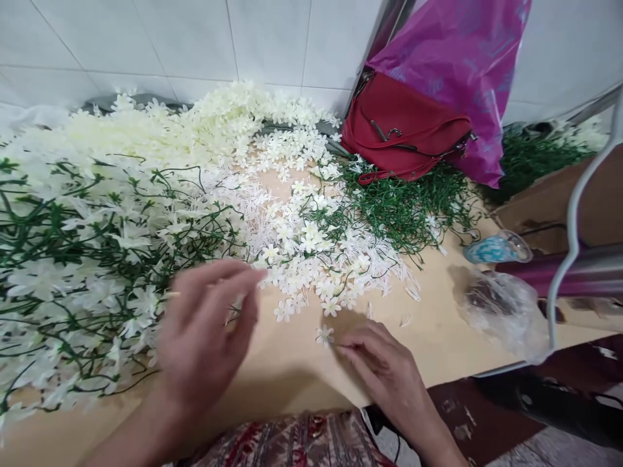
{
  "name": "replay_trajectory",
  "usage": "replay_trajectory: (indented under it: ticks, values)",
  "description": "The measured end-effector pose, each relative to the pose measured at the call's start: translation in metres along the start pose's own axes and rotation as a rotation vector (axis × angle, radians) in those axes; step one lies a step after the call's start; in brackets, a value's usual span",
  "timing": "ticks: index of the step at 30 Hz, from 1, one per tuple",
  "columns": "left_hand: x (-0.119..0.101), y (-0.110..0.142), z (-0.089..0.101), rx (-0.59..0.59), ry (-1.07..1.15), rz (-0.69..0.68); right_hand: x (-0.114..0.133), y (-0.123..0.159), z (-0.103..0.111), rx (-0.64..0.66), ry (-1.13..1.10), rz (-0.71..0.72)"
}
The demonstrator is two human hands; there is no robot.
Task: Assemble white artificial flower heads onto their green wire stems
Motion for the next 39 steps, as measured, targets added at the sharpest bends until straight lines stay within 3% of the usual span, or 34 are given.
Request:
replay_trajectory:
  ticks: [2,4,8,13,17,20,23,26,28,33,36,39]
  values:
    - [-0.013,-0.005,-0.038,0.158,-0.196,-0.191,0.001,0.004,-0.007,-0.01,0.092,0.034]
    - [-0.009,-0.005,-0.069,0.285,-0.305,-0.244,0.002,0.002,-0.013,-0.048,0.171,0.059]
    - [0.008,0.001,-0.094,0.375,-0.425,-0.228,0.001,-0.014,-0.022,-0.077,0.299,0.079]
    - [0.008,0.0,-0.09,0.343,-0.423,-0.246,-0.004,-0.042,-0.017,-0.066,0.361,0.011]
    - [0.005,-0.006,-0.071,0.209,-0.31,-0.249,0.01,-0.058,-0.006,-0.097,0.452,-0.004]
    - [0.005,-0.01,-0.054,0.069,-0.147,-0.212,0.025,-0.069,-0.013,-0.069,0.498,0.015]
    - [0.016,-0.014,-0.048,0.051,0.181,-0.004,0.026,-0.079,-0.027,-0.032,0.578,-0.026]
    - [0.035,-0.013,-0.059,0.088,0.644,0.344,0.019,-0.085,-0.036,-0.038,0.637,-0.052]
    - [0.041,-0.01,-0.067,0.045,0.943,0.53,0.015,-0.084,-0.033,-0.052,0.59,-0.048]
    - [0.034,-0.008,-0.091,0.008,1.496,0.818,0.015,-0.071,0.005,-0.255,0.064,-0.041]
    - [0.027,-0.005,-0.103,0.021,1.624,0.923,0.023,-0.067,0.017,-0.362,-0.316,-0.016]
    - [0.025,0.0,-0.111,0.037,1.658,0.969,0.035,-0.069,0.012,-0.401,-0.537,0.052]
Point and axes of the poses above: each hand's wrist, its own y-axis away from the middle knuckle, its own z-axis out of the back of the hand, x = y × z, the point moved 7 cm from there along -y, towards the middle knuckle, and after that the axes turned 10 degrees about x, right-handed, at the moved point
